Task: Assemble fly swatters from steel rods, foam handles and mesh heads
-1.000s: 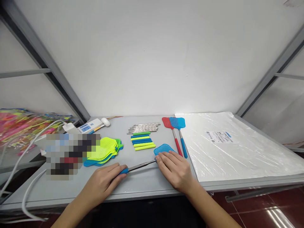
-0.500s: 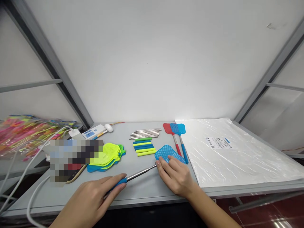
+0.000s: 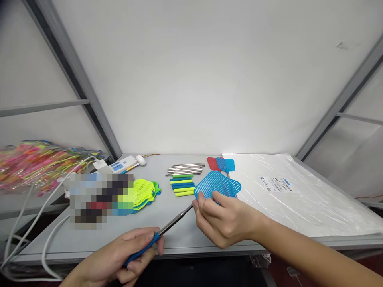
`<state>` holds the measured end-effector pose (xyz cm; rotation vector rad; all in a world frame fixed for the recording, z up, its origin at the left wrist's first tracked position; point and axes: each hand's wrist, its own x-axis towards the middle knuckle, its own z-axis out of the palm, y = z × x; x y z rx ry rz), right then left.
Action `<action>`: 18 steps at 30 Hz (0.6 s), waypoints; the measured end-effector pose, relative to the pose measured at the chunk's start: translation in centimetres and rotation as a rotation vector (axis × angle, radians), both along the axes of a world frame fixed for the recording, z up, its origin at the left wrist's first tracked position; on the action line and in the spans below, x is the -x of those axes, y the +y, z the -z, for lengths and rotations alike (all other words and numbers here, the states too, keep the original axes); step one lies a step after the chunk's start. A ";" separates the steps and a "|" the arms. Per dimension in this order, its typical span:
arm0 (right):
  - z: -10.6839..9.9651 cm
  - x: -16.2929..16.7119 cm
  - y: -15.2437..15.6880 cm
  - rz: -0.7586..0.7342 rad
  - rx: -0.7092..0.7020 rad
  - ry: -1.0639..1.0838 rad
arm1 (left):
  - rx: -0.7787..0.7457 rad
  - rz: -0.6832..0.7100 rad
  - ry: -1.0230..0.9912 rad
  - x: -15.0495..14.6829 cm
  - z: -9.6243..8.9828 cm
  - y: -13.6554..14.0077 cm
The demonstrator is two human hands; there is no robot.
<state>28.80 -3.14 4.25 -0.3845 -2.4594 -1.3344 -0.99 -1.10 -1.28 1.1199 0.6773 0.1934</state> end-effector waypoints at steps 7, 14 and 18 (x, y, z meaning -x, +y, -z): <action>-0.9 0.6 0.3 -0.036 0.078 -0.215 | -0.367 -0.059 0.239 0.3 -0.9 -0.8; -0.5 0.6 0.9 0.022 0.169 -0.259 | -0.841 -0.144 0.477 -1.4 -1.6 -2.3; 0.1 1.0 1.2 0.034 0.191 -0.267 | -1.085 -0.017 0.640 -2.3 -1.9 -1.9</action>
